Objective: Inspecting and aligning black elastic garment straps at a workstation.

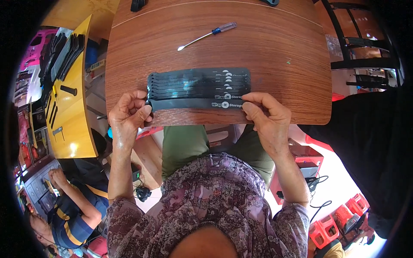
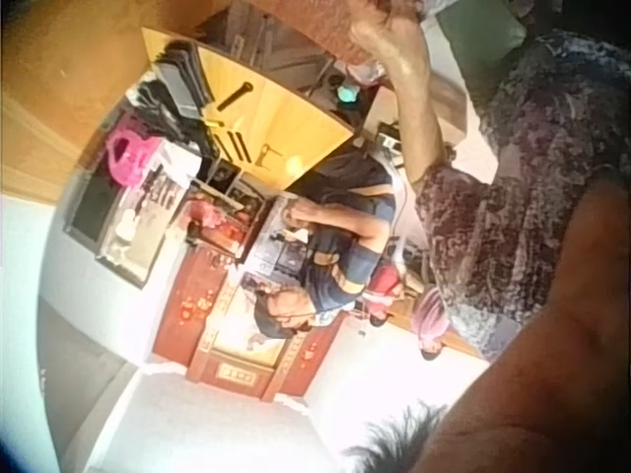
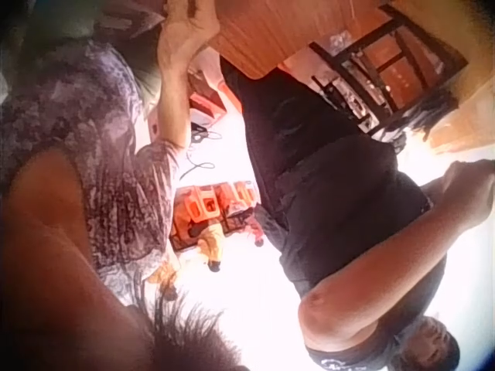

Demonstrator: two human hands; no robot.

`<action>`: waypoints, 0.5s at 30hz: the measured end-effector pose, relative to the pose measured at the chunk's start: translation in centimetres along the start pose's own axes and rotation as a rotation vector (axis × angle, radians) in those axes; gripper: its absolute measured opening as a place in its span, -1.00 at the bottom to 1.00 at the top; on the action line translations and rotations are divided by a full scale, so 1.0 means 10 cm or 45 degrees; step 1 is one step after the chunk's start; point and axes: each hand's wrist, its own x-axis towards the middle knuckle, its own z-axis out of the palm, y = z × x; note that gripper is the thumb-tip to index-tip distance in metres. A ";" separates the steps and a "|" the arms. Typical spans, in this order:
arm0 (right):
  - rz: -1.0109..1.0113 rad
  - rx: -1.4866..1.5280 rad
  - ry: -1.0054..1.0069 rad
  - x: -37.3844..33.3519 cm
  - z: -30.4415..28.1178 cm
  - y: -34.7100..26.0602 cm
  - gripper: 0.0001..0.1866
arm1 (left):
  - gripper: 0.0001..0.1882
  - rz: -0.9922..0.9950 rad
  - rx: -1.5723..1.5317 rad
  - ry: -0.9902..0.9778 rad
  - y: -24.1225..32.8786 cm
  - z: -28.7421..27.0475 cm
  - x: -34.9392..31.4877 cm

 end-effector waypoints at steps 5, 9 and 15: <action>0.001 -0.032 0.007 0.01 0.00 0.00 -0.83 | -0.76 0.016 0.007 -0.015 -0.01 -0.02 0.01; 0.016 -0.013 0.017 0.02 0.00 0.00 -0.83 | -0.75 -0.019 0.011 -0.042 0.00 -0.02 0.02; -0.007 -0.035 0.016 0.01 0.01 0.00 -0.85 | -0.76 -0.053 0.008 -0.026 0.04 -0.03 0.01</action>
